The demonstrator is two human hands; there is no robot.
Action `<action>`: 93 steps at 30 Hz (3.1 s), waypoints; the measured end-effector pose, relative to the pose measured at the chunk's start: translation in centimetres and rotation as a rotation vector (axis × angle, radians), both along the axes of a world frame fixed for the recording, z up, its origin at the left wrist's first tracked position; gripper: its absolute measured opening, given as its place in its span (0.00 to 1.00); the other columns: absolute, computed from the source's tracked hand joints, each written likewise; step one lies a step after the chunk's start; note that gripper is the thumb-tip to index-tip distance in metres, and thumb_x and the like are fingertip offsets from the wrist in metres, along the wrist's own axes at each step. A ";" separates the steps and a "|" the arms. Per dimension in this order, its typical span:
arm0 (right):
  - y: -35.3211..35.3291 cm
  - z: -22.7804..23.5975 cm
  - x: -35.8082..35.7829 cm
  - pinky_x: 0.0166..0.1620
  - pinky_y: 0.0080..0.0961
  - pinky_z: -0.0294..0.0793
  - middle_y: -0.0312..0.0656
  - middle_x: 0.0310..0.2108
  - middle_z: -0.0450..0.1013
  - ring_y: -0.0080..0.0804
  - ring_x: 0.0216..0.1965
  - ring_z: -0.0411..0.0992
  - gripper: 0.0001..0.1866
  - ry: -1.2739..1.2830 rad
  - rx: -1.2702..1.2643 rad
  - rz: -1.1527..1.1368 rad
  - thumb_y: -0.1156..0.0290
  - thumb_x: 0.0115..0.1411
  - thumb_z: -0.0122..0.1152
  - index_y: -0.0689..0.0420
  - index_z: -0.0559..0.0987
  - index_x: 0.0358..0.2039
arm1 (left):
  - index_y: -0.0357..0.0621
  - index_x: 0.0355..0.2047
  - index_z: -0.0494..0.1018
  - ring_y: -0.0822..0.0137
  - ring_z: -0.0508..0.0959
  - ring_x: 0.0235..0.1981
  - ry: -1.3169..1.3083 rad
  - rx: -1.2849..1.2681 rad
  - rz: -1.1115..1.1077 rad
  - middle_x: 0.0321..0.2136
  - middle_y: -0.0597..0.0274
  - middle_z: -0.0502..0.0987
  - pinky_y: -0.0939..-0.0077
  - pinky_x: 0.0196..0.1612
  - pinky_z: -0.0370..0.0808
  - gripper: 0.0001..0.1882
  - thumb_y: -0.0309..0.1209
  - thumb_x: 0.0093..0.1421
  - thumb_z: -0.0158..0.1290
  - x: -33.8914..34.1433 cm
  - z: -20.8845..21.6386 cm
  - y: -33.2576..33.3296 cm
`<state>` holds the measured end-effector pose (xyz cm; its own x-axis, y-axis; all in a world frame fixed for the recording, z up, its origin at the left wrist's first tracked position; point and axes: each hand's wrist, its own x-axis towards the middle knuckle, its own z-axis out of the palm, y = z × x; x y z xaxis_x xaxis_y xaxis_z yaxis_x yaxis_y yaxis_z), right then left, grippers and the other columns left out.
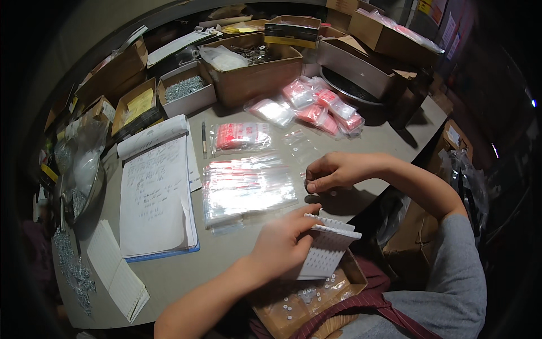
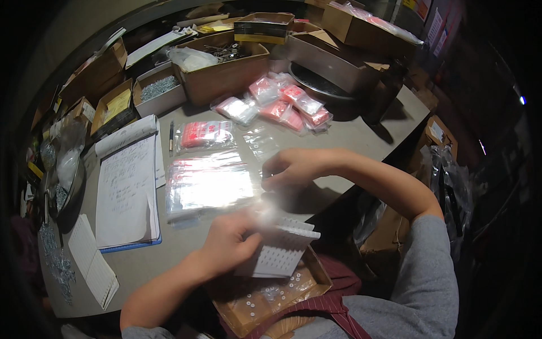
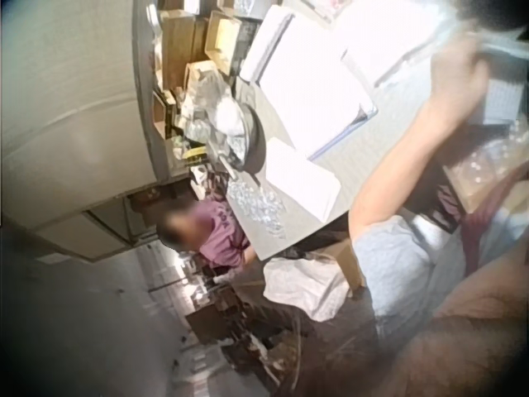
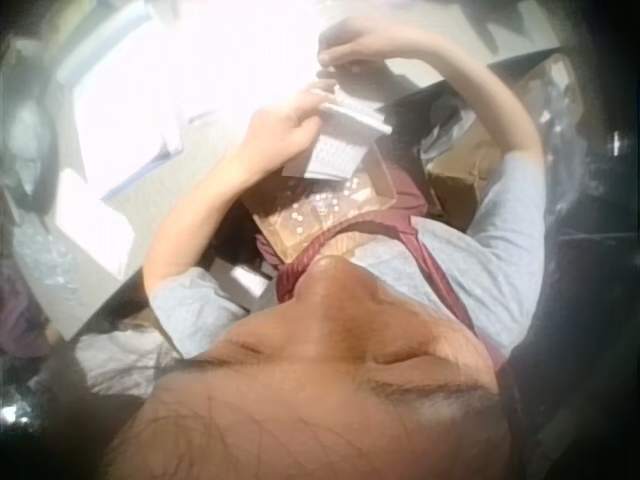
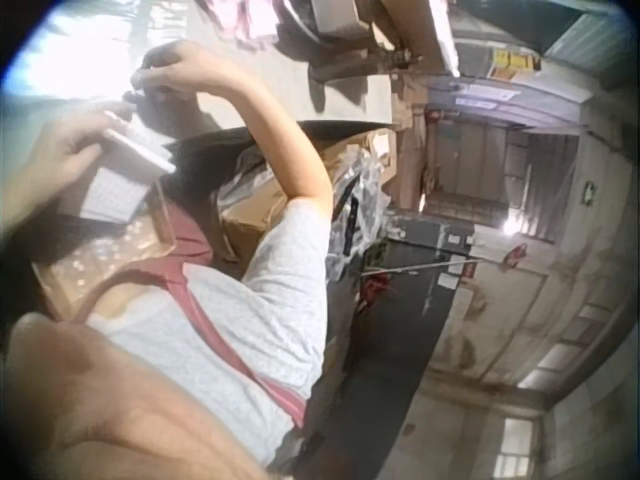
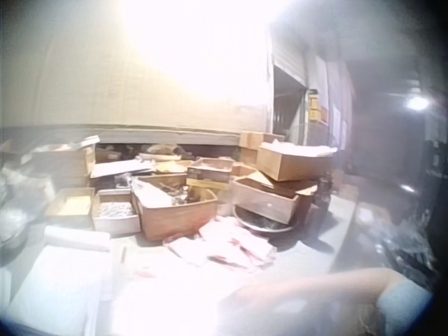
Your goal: The person picks small white beads from a sheet and places them into clear plastic bags on a cluttered work table. The person repeatedly transfers beads into bags and sets them aside.
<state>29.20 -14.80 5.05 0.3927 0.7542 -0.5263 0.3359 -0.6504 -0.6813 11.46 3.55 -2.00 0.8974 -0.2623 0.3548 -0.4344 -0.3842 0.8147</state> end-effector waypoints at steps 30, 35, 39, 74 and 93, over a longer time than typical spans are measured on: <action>5.8 -0.7 0.1 0.42 0.44 0.75 0.53 0.35 0.77 0.51 0.38 0.77 0.14 -0.661 0.209 0.263 0.67 0.57 0.65 0.63 0.78 0.39 | 0.38 0.37 0.78 0.43 0.78 0.37 -0.111 0.009 -0.011 0.38 0.47 0.75 0.54 0.41 0.77 0.11 0.23 0.52 0.54 -0.1 -0.2 -0.8; 3.9 -2.0 -0.4 0.43 0.42 0.75 0.52 0.34 0.78 0.53 0.38 0.77 0.11 -0.746 0.207 0.300 0.73 0.56 0.65 0.63 0.78 0.39 | 0.38 0.37 0.78 0.45 0.79 0.41 -0.103 0.052 0.006 0.47 0.49 0.77 0.57 0.43 0.78 0.11 0.23 0.52 0.54 -0.4 -0.5 -0.7; 2.6 -1.2 -0.3 0.43 0.44 0.76 0.53 0.34 0.78 0.54 0.39 0.78 0.14 -0.826 0.022 0.177 0.68 0.56 0.66 0.62 0.78 0.41 | 0.39 0.38 0.78 0.46 0.80 0.43 -0.085 0.054 -0.048 0.54 0.50 0.77 0.59 0.45 0.79 0.11 0.23 0.53 0.54 0.1 -0.6 -0.9; 2.0 -3.0 -1.4 0.43 0.37 0.76 0.49 0.40 0.72 0.45 0.40 0.75 0.17 -0.649 0.417 0.212 0.81 0.54 0.60 0.63 0.74 0.46 | 0.42 0.40 0.80 0.46 0.83 0.40 0.038 0.049 0.017 0.55 0.41 0.76 0.62 0.40 0.81 0.12 0.27 0.55 0.59 -0.2 0.3 -0.2; -5.8 1.5 -8.3 0.46 0.44 0.73 0.49 0.37 0.73 0.53 0.42 0.73 0.12 -0.634 0.509 0.011 0.75 0.53 0.63 0.61 0.76 0.39 | 0.36 0.33 0.78 0.45 0.79 0.31 0.178 -0.042 0.129 0.29 0.45 0.78 0.59 0.35 0.75 0.10 0.32 0.59 0.61 0.0 0.6 -0.3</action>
